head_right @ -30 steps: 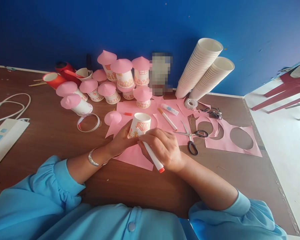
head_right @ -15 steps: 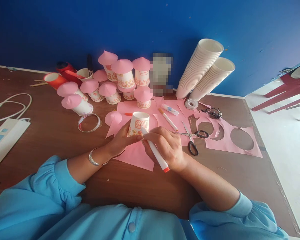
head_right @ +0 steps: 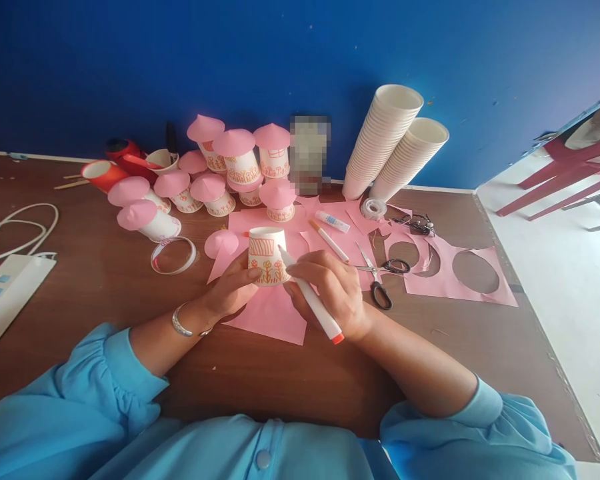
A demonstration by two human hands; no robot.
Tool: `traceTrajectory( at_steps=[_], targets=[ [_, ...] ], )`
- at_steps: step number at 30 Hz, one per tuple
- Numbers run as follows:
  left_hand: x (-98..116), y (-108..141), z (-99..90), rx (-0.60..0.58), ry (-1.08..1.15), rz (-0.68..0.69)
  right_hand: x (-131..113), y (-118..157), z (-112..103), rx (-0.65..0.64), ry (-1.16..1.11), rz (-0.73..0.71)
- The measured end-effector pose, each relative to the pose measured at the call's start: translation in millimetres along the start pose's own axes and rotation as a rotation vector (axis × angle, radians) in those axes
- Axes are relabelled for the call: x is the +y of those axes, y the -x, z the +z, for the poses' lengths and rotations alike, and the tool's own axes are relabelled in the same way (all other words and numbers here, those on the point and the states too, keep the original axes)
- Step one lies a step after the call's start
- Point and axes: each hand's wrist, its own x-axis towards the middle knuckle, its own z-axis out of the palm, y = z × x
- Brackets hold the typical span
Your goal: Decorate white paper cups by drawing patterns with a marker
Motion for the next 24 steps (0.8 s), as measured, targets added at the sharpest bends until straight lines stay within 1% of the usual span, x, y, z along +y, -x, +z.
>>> traceTrajectory(
  at_steps=[4,8,11,18,20,24],
  targets=[
    [-0.4,0.0,-0.4,0.001,-0.007,-0.024,0.7,-1.6,0.1,-0.010,0.010,-0.033],
    [-3.7,1.2,-3.8,-0.012,0.001,-0.008,0.2,-3.0,0.8,-0.011,-0.019,0.011],
    [-5.1,1.6,-5.0,-0.009,0.013,-0.004,-0.5,-3.5,1.3,-0.010,-0.046,0.018],
    [-3.8,0.7,-1.9,-0.035,-0.015,-0.019,-4.2,-5.4,-0.3,-0.067,-0.049,0.031],
    [-3.5,0.6,-1.3,-0.039,-0.017,-0.018,-4.9,-5.7,-0.9,-0.080,-0.076,0.065],
    [-4.1,0.6,-1.5,-0.045,-0.011,-0.019,-5.7,-6.0,-2.1,-0.087,-0.143,0.187]
  ],
)
